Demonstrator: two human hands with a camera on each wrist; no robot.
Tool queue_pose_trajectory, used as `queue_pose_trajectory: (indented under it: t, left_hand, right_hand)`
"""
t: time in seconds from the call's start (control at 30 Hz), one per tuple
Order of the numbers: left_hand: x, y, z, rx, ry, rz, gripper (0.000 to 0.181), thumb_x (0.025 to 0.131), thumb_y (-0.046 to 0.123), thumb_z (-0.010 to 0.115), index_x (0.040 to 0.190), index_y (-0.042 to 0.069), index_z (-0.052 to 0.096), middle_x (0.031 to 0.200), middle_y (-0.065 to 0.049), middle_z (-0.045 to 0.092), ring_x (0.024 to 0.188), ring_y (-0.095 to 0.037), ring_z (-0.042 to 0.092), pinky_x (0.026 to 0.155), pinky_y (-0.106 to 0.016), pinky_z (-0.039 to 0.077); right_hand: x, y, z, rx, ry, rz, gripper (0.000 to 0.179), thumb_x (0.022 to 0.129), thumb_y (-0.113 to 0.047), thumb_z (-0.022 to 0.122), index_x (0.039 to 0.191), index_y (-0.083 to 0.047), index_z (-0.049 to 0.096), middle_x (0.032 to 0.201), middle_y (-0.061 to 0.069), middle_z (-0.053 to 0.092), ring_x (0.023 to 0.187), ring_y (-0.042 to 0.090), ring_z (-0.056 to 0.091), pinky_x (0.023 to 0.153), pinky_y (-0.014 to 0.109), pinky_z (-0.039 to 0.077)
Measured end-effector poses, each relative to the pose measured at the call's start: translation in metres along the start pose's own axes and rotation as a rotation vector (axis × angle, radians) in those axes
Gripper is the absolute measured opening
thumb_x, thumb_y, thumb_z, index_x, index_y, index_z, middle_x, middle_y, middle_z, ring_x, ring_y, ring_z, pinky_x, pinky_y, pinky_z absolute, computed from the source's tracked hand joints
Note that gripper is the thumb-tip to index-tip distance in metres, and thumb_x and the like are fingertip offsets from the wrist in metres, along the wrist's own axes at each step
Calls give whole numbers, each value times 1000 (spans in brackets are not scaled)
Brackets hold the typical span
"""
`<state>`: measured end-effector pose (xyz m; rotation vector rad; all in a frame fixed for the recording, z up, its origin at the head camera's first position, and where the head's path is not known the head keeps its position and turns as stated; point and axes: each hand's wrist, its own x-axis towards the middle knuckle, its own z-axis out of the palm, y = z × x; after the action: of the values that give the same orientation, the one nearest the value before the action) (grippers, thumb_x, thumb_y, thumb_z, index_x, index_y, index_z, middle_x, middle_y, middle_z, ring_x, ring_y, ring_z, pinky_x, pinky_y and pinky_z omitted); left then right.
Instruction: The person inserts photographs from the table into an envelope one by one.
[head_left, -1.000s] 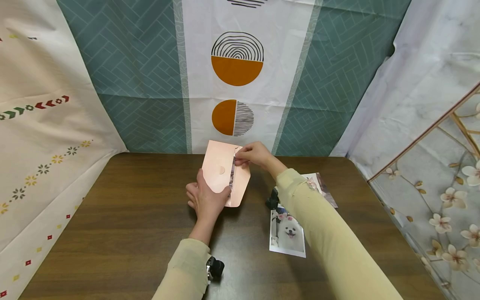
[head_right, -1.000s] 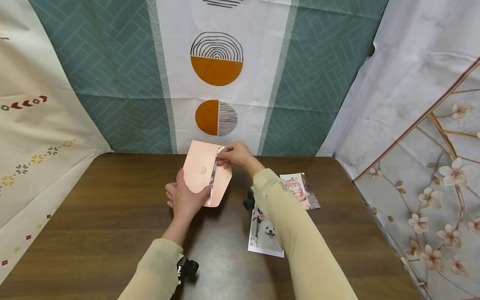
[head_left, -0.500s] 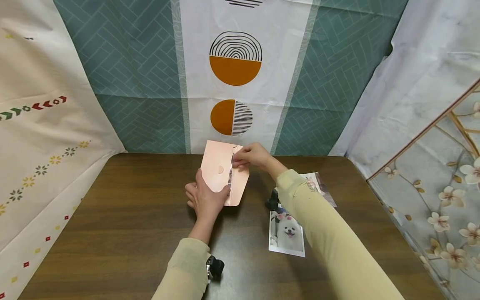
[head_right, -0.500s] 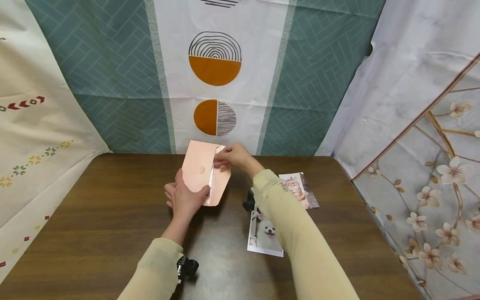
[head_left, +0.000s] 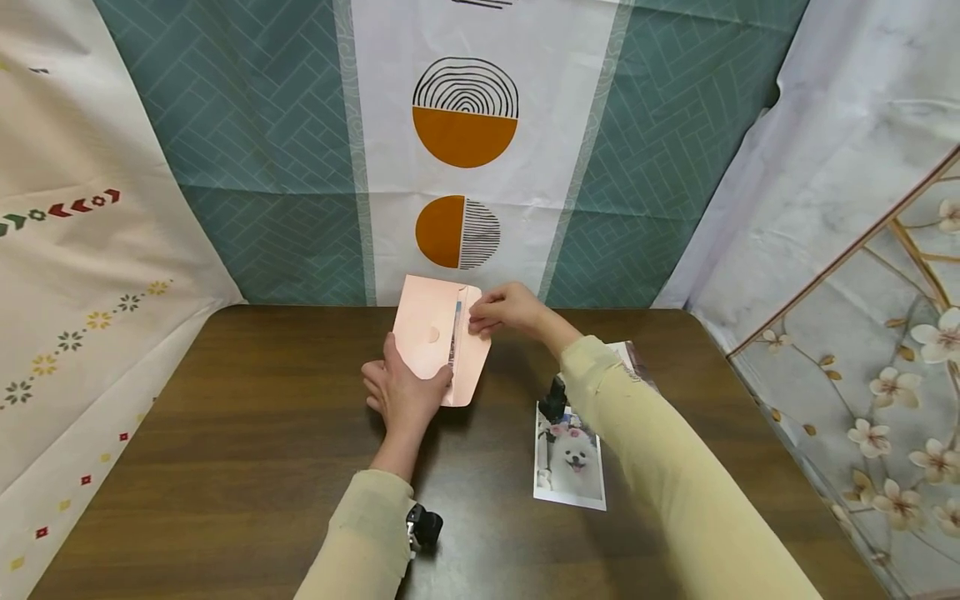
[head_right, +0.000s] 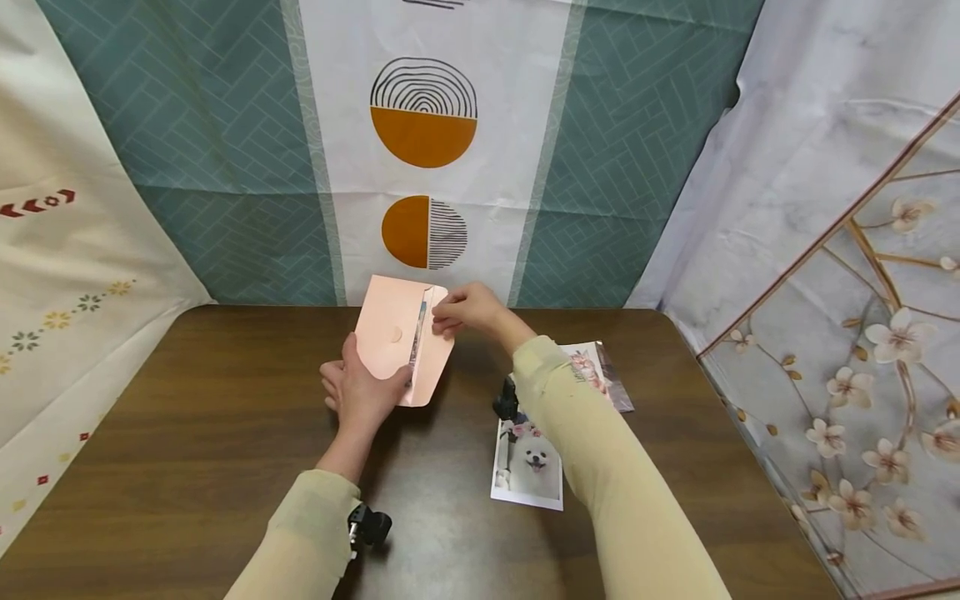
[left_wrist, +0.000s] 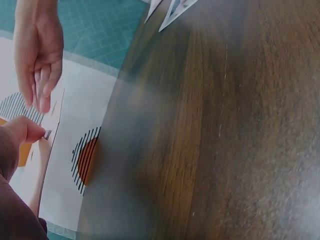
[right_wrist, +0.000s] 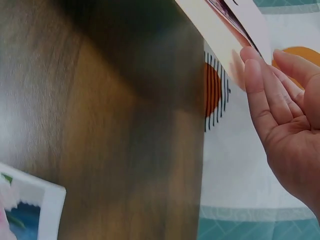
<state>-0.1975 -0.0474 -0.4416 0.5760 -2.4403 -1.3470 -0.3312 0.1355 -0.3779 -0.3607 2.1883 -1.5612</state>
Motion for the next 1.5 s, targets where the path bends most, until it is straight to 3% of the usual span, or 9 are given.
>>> queue_pose_trajectory:
  t: [0.27,0.4,0.5,0.63,0.73,1.0,1.27,1.4,1.5]
  left_hand:
    - [6,-2,-2,-3,3,-2,108,77,35,90,165,12,33,136,-30,35,128,-45,34,98,-61,31]
    - [8,-1,-4,-11,5,-5,107,77,35,89,165,12,32,136,-31,35,128,-45,34,98,-61,31]
    - [10,-2,-5,-11,2,-9,108,77,36,89,165,12,32,137,-31,35,128,-45,34,98,-61,31]
    - [12,-3,-6,-7,0,-15,108,78,36,89,165,12,31,137,-31,35,128,-45,33,98,-61,31]
    - [13,-4,-7,-5,0,-19,108,78,36,89,166,12,31,137,-31,34,128,-45,33,98,-61,31]
    - [15,-5,-6,-6,-5,-26,108,78,36,89,166,13,30,138,-31,34,129,-45,33,99,-61,31]
    - [14,-6,-6,-8,-16,-37,108,79,35,89,166,12,30,138,-30,33,130,-45,32,99,-60,30]
    - [15,-7,-6,-12,-16,-38,108,79,34,90,166,12,30,138,-30,33,129,-45,32,99,-60,30]
    - [15,-7,-7,-16,-15,-39,108,79,34,90,166,12,30,138,-30,33,129,-45,32,99,-61,30]
  right_hand:
    - [-20,-1,-29,-229,23,-39,26,102,-9,71,117,12,73,101,21,80,99,38,79,86,44,63]
    - [-35,0,-41,-464,31,-69,27,102,-16,74,118,5,75,102,15,81,98,36,79,89,49,62]
    - [-45,2,-49,-658,29,-107,29,101,-20,75,121,2,75,106,12,81,99,33,78,99,51,57]
    - [-60,8,-56,-813,31,-152,35,98,-20,79,124,3,73,113,15,79,106,31,77,102,48,55]
    - [-70,15,-59,-877,35,-174,39,96,-19,82,125,5,72,116,17,78,109,31,76,96,45,59]
    - [-103,35,-63,-1055,68,-198,50,93,-22,85,132,4,68,130,22,71,122,38,68,105,53,52]
    - [-137,66,-64,-1079,147,-212,58,92,-28,86,136,3,66,132,22,68,121,41,67,103,60,53]
    - [-149,79,-65,-1099,175,-213,61,91,-32,86,137,2,66,135,25,66,127,44,64,113,69,39]
    - [-157,88,-65,-1101,176,-207,60,90,-32,87,136,2,66,136,27,65,131,47,60,113,72,37]
